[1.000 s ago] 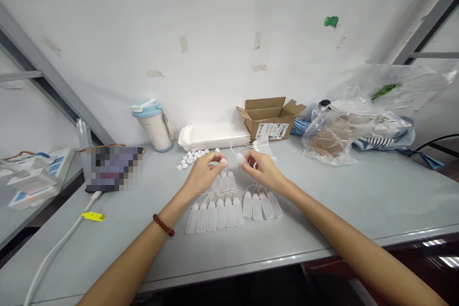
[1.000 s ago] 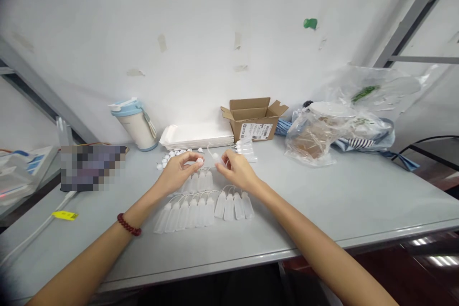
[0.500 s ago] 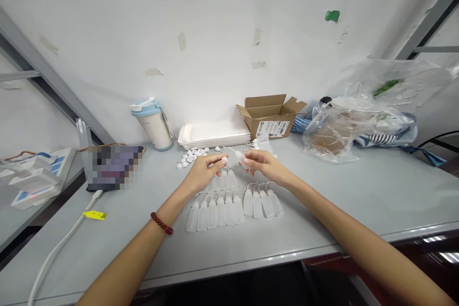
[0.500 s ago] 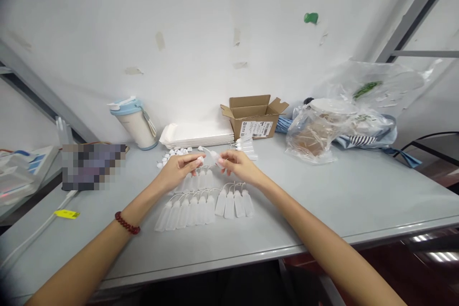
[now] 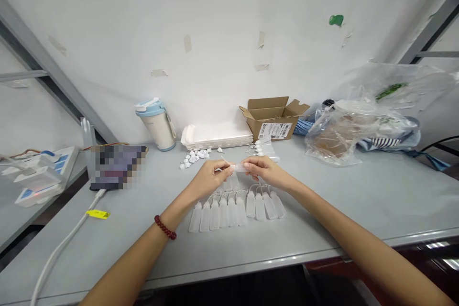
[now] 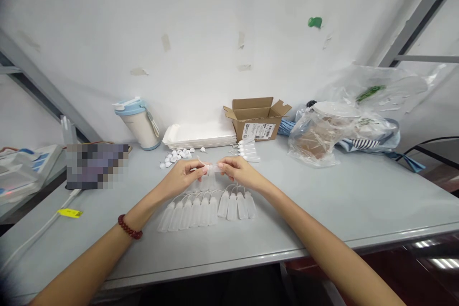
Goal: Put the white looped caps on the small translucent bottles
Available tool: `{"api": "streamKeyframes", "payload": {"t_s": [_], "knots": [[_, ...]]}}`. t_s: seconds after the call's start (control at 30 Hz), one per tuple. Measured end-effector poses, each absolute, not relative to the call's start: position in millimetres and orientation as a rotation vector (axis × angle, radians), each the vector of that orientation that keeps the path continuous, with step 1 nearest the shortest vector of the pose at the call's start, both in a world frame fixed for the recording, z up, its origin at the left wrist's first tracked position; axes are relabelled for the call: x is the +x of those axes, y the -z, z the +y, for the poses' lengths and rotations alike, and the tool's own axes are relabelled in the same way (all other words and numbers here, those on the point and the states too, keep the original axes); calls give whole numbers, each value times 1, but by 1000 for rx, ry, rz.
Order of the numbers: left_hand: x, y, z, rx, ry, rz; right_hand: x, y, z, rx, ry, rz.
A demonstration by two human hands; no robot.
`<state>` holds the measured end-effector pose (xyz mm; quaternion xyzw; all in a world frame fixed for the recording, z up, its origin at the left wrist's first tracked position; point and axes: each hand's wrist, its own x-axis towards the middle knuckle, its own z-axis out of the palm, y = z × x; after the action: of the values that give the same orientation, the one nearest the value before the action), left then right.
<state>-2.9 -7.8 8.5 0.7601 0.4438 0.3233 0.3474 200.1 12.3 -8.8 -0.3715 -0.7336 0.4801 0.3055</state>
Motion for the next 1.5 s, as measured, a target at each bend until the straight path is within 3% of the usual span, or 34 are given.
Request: {"api": "streamKeyframes", "payload": {"t_s": [0.5, 0.8, 1.1, 1.5], "knots": [[5, 3, -15, 2152, -927, 1157, 195, 7, 8, -1048, -1606, -1561], [5, -6, -16, 1894, -801, 1192, 195, 7, 3, -1006, -1590, -1542], [7, -4, -20, 1895, -966, 1134, 195, 5, 4, -1045, -1667, -1447], [7, -8, -20, 1658, -851, 1058, 194, 5, 1, -976, -1524, -1613]]}}
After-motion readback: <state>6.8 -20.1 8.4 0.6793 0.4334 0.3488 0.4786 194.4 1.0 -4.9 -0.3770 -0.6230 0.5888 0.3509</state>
